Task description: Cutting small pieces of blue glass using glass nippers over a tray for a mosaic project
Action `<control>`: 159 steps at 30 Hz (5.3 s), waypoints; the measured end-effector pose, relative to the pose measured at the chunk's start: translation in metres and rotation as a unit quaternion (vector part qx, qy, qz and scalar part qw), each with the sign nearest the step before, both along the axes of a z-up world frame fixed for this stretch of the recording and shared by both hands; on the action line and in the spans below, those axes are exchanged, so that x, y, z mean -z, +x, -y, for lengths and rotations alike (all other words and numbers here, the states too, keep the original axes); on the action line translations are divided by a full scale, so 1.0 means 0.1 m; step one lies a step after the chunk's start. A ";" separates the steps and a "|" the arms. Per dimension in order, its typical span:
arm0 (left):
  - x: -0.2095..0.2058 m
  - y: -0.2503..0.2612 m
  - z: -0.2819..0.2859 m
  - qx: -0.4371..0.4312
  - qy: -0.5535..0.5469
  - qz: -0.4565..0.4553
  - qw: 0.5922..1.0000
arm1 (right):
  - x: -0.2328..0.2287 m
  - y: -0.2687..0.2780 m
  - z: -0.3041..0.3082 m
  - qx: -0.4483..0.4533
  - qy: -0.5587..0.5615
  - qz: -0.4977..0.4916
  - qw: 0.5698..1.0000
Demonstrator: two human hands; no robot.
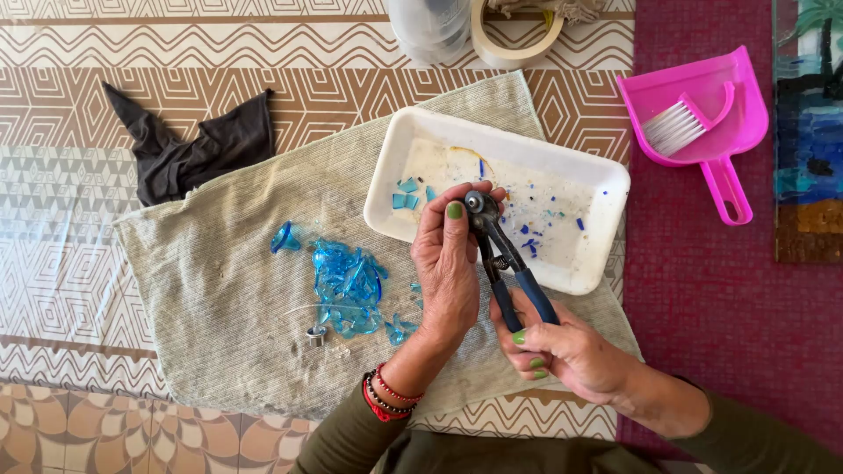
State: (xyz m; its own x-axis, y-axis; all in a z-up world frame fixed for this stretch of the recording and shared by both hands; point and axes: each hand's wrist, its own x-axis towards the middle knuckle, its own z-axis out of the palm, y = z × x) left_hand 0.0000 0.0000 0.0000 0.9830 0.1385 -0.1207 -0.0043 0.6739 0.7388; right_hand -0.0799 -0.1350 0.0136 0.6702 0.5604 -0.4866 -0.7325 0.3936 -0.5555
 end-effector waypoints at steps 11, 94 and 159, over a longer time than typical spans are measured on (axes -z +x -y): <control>-0.11 -0.01 -0.02 -0.002 0.051 0.005 0.999 | -0.07 0.01 0.00 -0.026 -0.022 -0.018 0.999; 0.18 0.18 -0.21 0.065 0.119 0.047 0.990 | -0.28 1.12 1.24 0.081 -0.796 0.395 0.451; -0.11 0.25 -0.48 0.202 0.067 -0.064 0.975 | -0.34 0.86 1.64 -0.236 -0.724 0.480 0.436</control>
